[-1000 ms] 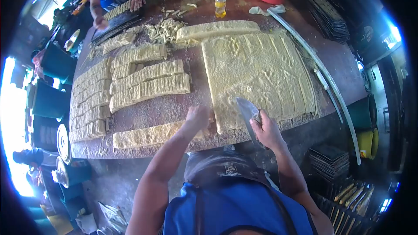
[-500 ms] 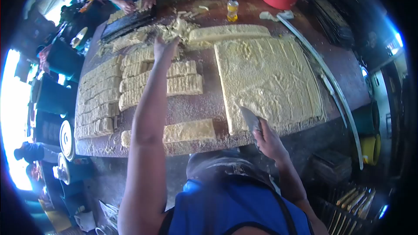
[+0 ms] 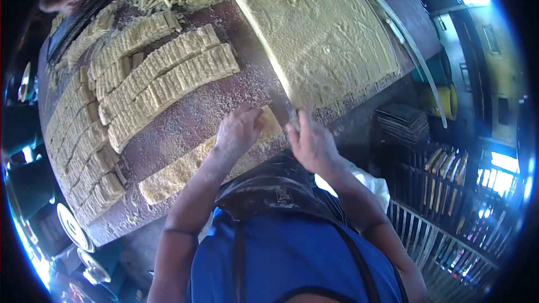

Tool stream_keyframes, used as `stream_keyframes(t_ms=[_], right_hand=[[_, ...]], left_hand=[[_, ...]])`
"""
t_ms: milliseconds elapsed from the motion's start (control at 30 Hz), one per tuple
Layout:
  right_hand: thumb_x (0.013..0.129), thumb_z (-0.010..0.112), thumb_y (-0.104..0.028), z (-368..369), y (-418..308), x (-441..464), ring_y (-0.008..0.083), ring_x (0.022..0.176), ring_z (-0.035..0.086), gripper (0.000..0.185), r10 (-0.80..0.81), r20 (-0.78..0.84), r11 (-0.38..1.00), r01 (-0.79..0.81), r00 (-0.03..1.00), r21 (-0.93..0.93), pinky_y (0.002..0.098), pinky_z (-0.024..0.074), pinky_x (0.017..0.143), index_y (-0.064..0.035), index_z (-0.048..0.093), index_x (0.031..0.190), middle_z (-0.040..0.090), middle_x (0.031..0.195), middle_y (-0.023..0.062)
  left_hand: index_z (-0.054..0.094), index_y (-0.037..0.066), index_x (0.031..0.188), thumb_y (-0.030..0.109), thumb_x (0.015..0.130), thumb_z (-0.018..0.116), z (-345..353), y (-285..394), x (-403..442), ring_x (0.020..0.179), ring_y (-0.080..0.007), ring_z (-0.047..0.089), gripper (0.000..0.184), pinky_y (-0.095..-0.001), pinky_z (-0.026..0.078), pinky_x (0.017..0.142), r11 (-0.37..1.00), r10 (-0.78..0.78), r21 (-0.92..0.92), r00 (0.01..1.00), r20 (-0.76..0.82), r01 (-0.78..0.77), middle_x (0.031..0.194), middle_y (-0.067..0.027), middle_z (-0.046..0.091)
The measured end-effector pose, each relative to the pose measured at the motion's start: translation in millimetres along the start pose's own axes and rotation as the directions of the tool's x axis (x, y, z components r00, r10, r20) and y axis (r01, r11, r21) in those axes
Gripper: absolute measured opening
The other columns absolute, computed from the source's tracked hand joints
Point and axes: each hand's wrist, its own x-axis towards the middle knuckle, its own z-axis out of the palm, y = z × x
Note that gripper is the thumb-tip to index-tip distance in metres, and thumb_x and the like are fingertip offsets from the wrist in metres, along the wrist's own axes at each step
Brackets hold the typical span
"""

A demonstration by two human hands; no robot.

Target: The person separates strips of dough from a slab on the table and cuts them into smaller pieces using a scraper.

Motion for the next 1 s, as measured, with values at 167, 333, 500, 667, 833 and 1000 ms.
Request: stream_keyframes(t_ms=[167,333,500,667,833,1000], right_hand=[[0.098,0.056,-0.019,19,-18,-21,0.051,0.083,0.065,0.04,0.028,0.068,0.998,-0.031,0.997,0.047,0.0572,0.0515,0.074,0.0024,0.041,0.128,0.066,0.089,0.031],[0.097,0.053,-0.014,12,-33,2,0.0487,0.082,0.066,0.031,0.093,0.216,0.996,-0.087,0.972,-0.035,0.0572,0.0523,0.073,0.0008,0.043,0.122,0.066,0.088,0.028],[0.094,0.051,-0.009,55,-2,26,0.046,0.076,0.068,0.02,0.001,0.137,1.0,-0.002,0.991,0.002,0.0563,0.0541,0.071,0.0002,0.046,0.111,0.067,0.08,0.025],[0.095,0.057,-0.017,12,-32,-5,0.048,0.077,0.067,0.029,0.066,0.144,0.997,-0.07,0.987,0.026,0.0579,0.0531,0.07,-0.0019,0.041,0.115,0.066,0.08,0.0277],[0.095,0.056,-0.017,5,-52,-11,0.049,0.079,0.066,0.029,0.125,0.267,0.992,-0.12,0.956,-0.035,0.059,0.0509,0.072,-0.0007,0.042,0.116,0.066,0.081,0.0272],[0.093,0.055,-0.012,63,-14,22,0.0488,0.081,0.067,0.033,0.057,0.222,0.998,-0.06,0.973,0.007,0.0563,0.0526,0.07,0.0026,0.046,0.121,0.067,0.082,0.0269]], left_hand=[[0.067,0.001,0.1,0.012,0.083,0.072,3,-3,0,0.093,-0.0361,0.068,0.02,-0.0452,0.056,0.079,0.999,-0.001,0.043,1.0,0.008,0.001,0.104,-0.0156,0.067],[0.066,0.002,0.097,0.008,0.082,0.071,10,-8,0,0.087,-0.0367,0.069,0.016,-0.0459,0.056,0.076,0.999,-0.019,0.04,1.0,0.0,0.019,0.104,-0.0148,0.067],[0.068,0.003,0.094,0.009,0.083,0.07,-4,3,-2,0.082,-0.0356,0.069,0.013,-0.0438,0.057,0.073,0.997,-0.045,-0.053,0.999,0.029,0.047,0.099,-0.0138,0.068],[0.07,0.005,0.101,0.008,0.083,0.072,-3,-10,-16,0.086,-0.0332,0.069,0.019,-0.0421,0.056,0.075,0.992,-0.05,-0.116,0.997,-0.063,0.042,0.099,-0.0129,0.068],[0.069,0.003,0.097,0.006,0.082,0.071,-6,-9,-13,0.089,-0.0356,0.068,0.016,-0.0432,0.056,0.077,0.997,-0.028,-0.068,0.999,-0.031,0.026,0.097,-0.0138,0.067],[0.068,0.003,0.094,0.004,0.081,0.068,-5,-7,-13,0.088,-0.0367,0.068,0.013,-0.0449,0.055,0.076,0.993,-0.096,-0.061,0.994,0.043,0.098,0.096,-0.0144,0.067]])
